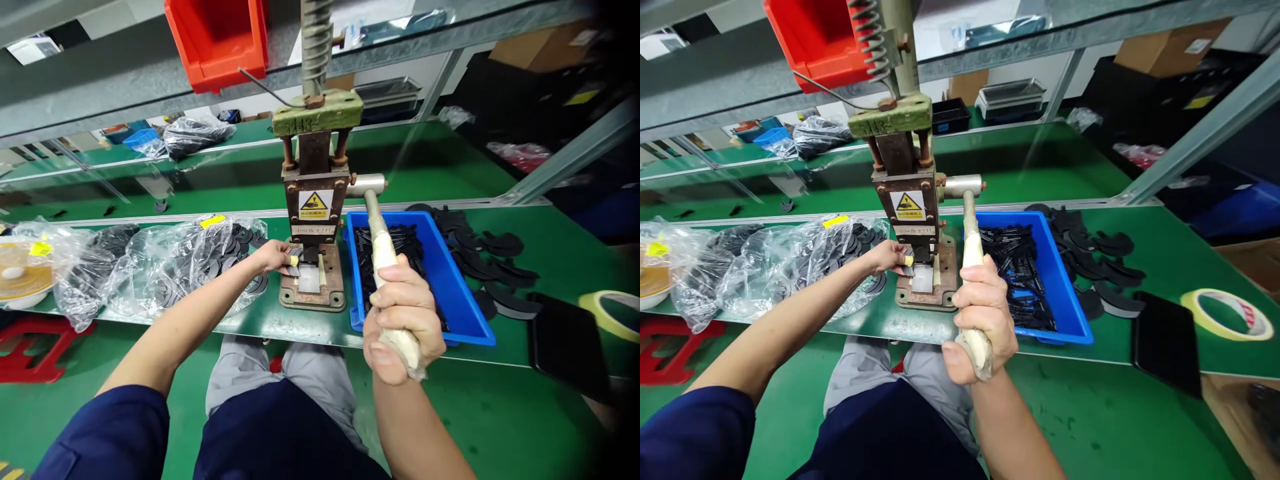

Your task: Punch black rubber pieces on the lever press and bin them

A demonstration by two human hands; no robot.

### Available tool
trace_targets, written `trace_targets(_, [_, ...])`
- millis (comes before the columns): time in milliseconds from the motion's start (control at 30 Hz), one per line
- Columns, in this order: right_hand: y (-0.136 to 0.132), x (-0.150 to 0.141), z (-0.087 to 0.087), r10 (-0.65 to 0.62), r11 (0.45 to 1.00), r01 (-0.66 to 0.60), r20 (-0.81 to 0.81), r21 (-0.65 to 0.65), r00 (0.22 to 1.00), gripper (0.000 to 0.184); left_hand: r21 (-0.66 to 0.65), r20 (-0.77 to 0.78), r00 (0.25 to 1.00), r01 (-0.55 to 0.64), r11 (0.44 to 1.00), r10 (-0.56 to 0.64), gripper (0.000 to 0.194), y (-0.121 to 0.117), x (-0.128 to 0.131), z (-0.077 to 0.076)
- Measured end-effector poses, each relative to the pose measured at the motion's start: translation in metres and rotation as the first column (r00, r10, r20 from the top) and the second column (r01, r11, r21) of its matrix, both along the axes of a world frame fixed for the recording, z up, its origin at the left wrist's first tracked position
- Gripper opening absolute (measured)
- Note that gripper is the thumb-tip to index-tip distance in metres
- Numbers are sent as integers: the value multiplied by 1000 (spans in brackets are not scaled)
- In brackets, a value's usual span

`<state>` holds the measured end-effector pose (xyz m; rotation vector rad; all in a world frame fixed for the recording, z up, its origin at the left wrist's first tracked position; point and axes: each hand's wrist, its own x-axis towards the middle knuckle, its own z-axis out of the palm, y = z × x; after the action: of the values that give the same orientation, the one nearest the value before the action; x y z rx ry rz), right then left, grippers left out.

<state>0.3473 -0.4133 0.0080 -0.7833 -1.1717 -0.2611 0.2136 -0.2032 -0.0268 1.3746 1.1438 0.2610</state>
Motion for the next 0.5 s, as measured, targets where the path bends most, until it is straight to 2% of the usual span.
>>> trace_targets(133, [1, -1, 0, 1, 1000, -1, 3, 3, 1000, 19, -89, 35, 999, -39, 995, 42, 24, -4, -3, 1])
trace_targets(200, [3, -1, 0, -10, 1000, 10, -6, 20, 1000, 19, -72, 9, 998, -60, 996, 61, 22, -1, -9, 1])
trace_targets(267, [6, -2, 0, -15, 998, 17, -19, 57, 1000, 18, 12, -7, 993, -120, 993, 120, 18, 4, -21, -1])
trace_targets(367, [13, -3, 0, -14, 989, 19, -39, 144, 999, 15, 193, -4, 982, -186, 963, 191, 7, 15, -54, -6])
trace_targets(433, [18, -3, -1, -23, 982, 32, -53, 189, 998, 14, 326, -100, 984, -110, 939, 150, 4, 18, -81, -10])
trace_targets(500, [22, -3, -2, -38, 975, 53, -75, 214, 996, 13, 449, -280, 958, 70, 891, 66, 9, 15, -104, -13])
